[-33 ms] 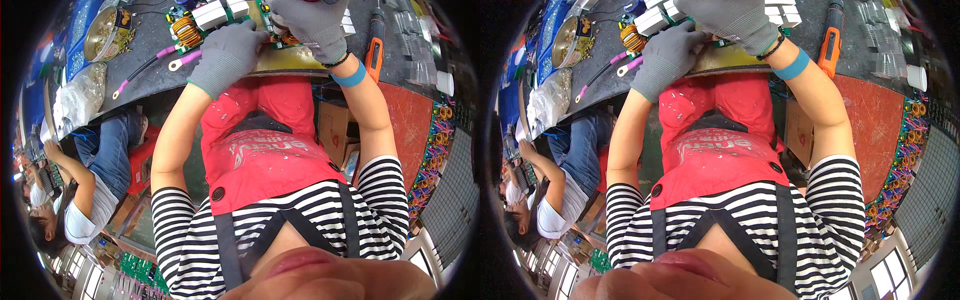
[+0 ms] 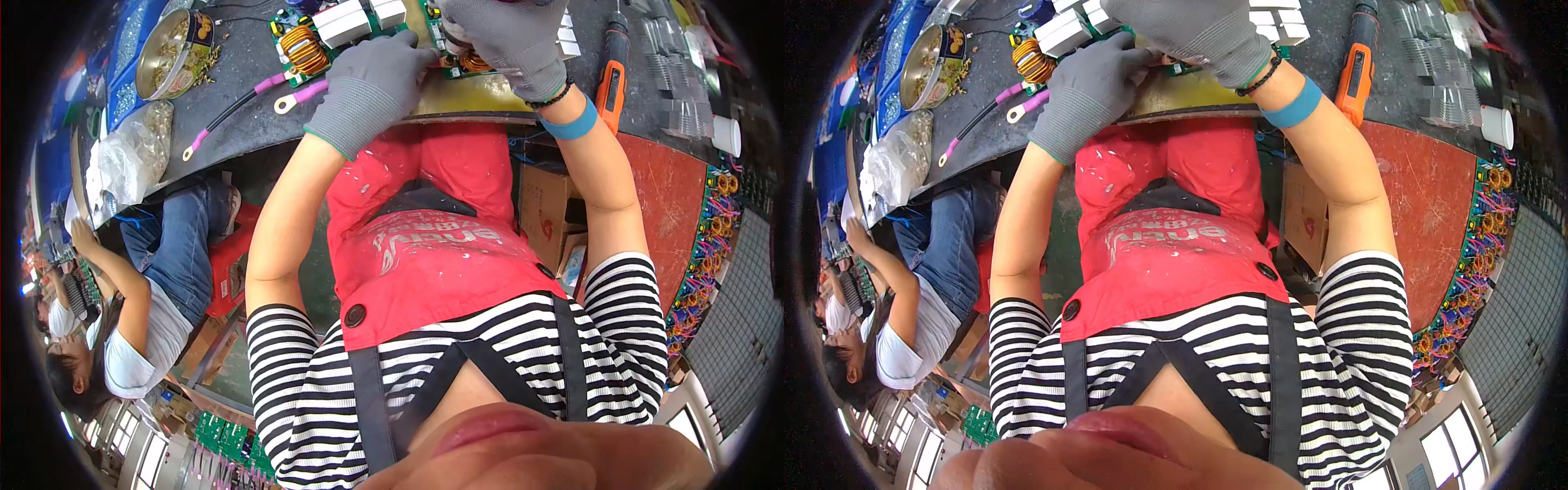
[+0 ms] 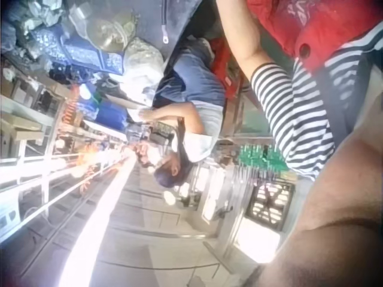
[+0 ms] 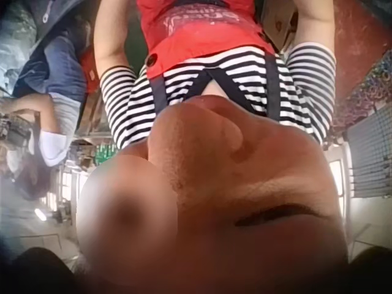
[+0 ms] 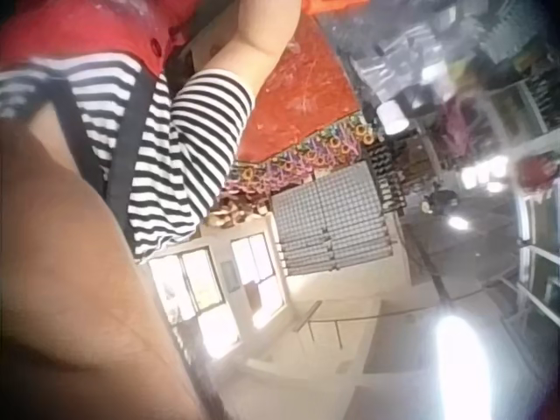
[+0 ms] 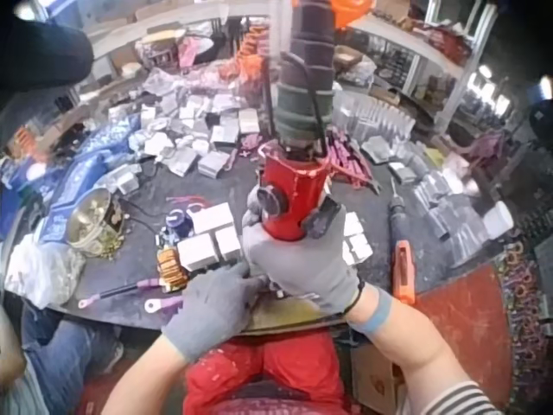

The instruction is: Assembling components onto printed circuit boards using an electric screwdriver.

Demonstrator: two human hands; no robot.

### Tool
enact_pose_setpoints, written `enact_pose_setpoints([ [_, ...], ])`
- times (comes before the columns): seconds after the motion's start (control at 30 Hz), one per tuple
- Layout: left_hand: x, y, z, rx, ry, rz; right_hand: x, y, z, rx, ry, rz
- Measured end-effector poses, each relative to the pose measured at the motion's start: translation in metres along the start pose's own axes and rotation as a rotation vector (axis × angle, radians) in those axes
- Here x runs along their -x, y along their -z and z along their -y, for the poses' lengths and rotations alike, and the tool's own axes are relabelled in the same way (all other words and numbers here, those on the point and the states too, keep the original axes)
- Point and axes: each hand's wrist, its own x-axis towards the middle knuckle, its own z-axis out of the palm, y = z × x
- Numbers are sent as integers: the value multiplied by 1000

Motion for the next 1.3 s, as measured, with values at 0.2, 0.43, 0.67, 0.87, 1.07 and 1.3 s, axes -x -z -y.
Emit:
enact_pose_setpoints([
  [0.2, 0, -9, 5, -12, -13, -118, -2, 6, -3, -357, -289, 140],
  [0.43, 13, 6, -3, -119, -49, -195, -15, 38, -35, -335, -228, 119],
  [0.67, 119, 8, 110, 155, 258, -675, 21, 19, 23, 309, -316, 200],
  [0.87, 82, 31, 98, -5, 162, -198, 90, -11, -15, 1165, 442, 487],
  [1.07, 59, 93, 83, -219, 61, -186, 22, 55, -3, 665, 236, 266],
  [1.3, -40, 206, 56, 7, -50, 29, -122, 169, 87, 393, -221, 486],
])
